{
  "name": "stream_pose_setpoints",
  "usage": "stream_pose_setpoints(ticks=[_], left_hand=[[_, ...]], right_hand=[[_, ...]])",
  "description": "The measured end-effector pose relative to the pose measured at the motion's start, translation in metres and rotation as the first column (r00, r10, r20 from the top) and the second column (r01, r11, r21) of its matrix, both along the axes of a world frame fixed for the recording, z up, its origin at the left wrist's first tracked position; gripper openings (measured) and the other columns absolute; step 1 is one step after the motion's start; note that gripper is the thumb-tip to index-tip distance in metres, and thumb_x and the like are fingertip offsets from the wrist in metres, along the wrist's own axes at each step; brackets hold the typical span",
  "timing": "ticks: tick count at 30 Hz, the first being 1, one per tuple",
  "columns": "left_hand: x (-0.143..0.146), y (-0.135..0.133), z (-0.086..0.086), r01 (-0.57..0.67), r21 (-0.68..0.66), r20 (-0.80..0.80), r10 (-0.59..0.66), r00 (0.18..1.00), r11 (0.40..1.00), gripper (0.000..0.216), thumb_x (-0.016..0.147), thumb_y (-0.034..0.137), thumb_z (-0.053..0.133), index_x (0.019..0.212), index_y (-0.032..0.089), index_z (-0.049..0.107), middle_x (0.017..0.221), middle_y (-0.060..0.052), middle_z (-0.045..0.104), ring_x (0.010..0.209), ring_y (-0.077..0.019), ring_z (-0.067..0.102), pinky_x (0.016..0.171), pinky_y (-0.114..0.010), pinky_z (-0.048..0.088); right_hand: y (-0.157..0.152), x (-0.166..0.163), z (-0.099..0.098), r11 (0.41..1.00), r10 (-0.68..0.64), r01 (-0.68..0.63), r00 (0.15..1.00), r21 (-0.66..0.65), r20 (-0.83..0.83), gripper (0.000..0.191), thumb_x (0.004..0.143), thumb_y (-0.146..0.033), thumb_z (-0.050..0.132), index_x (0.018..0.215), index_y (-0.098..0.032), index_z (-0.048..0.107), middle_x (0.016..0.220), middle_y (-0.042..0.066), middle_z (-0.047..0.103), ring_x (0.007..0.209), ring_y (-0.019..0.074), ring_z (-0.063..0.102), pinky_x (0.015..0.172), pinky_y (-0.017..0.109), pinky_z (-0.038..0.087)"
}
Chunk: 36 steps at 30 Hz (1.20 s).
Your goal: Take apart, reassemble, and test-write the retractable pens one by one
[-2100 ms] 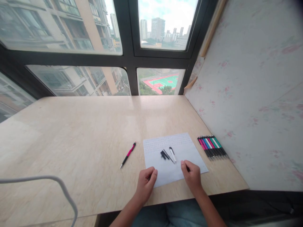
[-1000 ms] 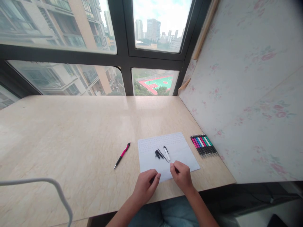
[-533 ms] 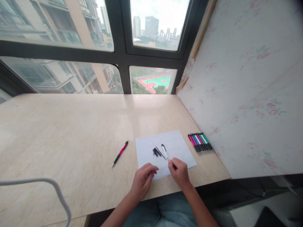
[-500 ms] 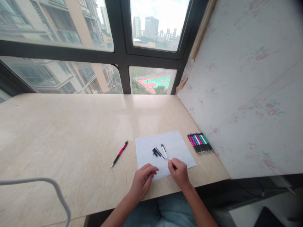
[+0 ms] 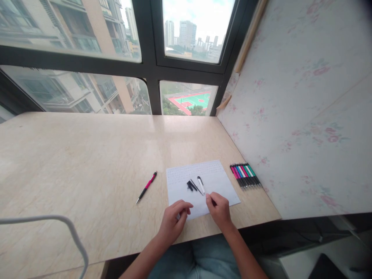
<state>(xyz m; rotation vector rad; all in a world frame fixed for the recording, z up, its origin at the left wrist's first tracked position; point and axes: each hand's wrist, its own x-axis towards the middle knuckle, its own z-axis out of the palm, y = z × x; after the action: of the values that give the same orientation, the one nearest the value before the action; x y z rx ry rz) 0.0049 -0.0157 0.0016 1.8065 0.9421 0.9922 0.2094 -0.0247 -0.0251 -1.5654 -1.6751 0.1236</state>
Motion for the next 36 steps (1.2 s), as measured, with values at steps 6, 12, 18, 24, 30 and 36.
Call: stream_pose_setpoints(ticks=[6, 12, 18, 24, 30, 36], left_hand=[[-0.003, 0.003, 0.0, -0.132, -0.153, 0.091, 0.146, 0.985, 0.98, 0.022, 0.091, 0.026, 0.047, 0.089, 0.018, 0.068, 0.063, -0.001, 0.062, 0.059, -0.0145, 0.058, 0.059, -0.026, 0.046], [-0.006, 0.008, -0.002, -0.248, -0.227, 0.129, 0.281, 0.951, 0.942, 0.02, 0.091, 0.03, 0.048, 0.095, 0.018, 0.064, 0.063, 0.001, 0.059, 0.058, -0.0144, 0.056, 0.055, -0.025, 0.045], [0.002, -0.001, -0.001, 0.02, 0.017, -0.121, -0.018, 0.993, 1.0, 0.021, 0.091, 0.023, 0.046, 0.096, 0.02, 0.066, 0.075, -0.004, 0.068, 0.065, -0.0156, 0.061, 0.063, -0.026, 0.048], [0.001, 0.0, -0.002, -0.034, 0.025, -0.145, 0.037, 0.989, 0.999, 0.021, 0.092, 0.025, 0.046, 0.102, 0.02, 0.064, 0.076, -0.005, 0.069, 0.064, -0.0157, 0.063, 0.063, -0.026, 0.049], [0.001, 0.0, -0.003, -0.043, 0.02, -0.122, 0.045, 0.992, 0.999, 0.022, 0.09, 0.023, 0.047, 0.102, 0.02, 0.065, 0.075, -0.004, 0.07, 0.063, -0.0154, 0.064, 0.062, -0.025, 0.05], [0.002, -0.001, -0.004, -0.046, 0.022, -0.119, 0.048, 0.992, 0.999, 0.023, 0.09, 0.021, 0.046, 0.103, 0.02, 0.065, 0.075, -0.004, 0.07, 0.063, -0.015, 0.064, 0.062, -0.025, 0.05]], right_hand=[[0.0, 0.0, -0.002, 1.0, -0.015, 0.015, 1.0, 0.009, -0.001, 0.041, 0.094, -0.025, 0.045, 0.054, -0.021, 0.037, 0.052, -0.006, 0.036, 0.048, 0.0093, 0.036, 0.05, 0.024, 0.027], [0.001, 0.0, -0.004, 1.0, -0.023, 0.023, 1.0, 0.005, 0.013, 0.04, 0.093, -0.024, 0.045, 0.054, -0.02, 0.037, 0.052, -0.006, 0.036, 0.048, 0.0092, 0.036, 0.05, 0.024, 0.027], [0.001, -0.001, -0.002, 0.999, -0.047, 0.047, 0.999, 0.011, -0.016, 0.038, 0.094, -0.024, 0.045, 0.056, -0.02, 0.042, 0.053, -0.005, 0.04, 0.048, 0.0103, 0.038, 0.051, 0.024, 0.029], [0.008, 0.002, 0.004, 0.981, -0.186, 0.184, 0.982, -0.053, -0.022, 0.016, 0.092, -0.025, 0.047, 0.096, -0.018, 0.061, 0.079, 0.004, 0.062, 0.069, 0.0172, 0.054, 0.065, 0.028, 0.041], [0.019, -0.008, 0.011, 0.964, -0.197, 0.225, 0.962, -0.143, 0.187, 0.008, 0.086, -0.026, 0.057, 0.091, -0.021, 0.06, 0.081, 0.005, 0.062, 0.08, 0.0214, 0.055, 0.063, 0.029, 0.037], [0.025, -0.011, 0.011, 0.938, -0.189, 0.266, 0.93, -0.222, 0.317, 0.012, 0.081, -0.022, 0.061, 0.074, -0.023, 0.053, 0.075, 0.002, 0.059, 0.075, 0.0209, 0.054, 0.054, 0.029, 0.027]])
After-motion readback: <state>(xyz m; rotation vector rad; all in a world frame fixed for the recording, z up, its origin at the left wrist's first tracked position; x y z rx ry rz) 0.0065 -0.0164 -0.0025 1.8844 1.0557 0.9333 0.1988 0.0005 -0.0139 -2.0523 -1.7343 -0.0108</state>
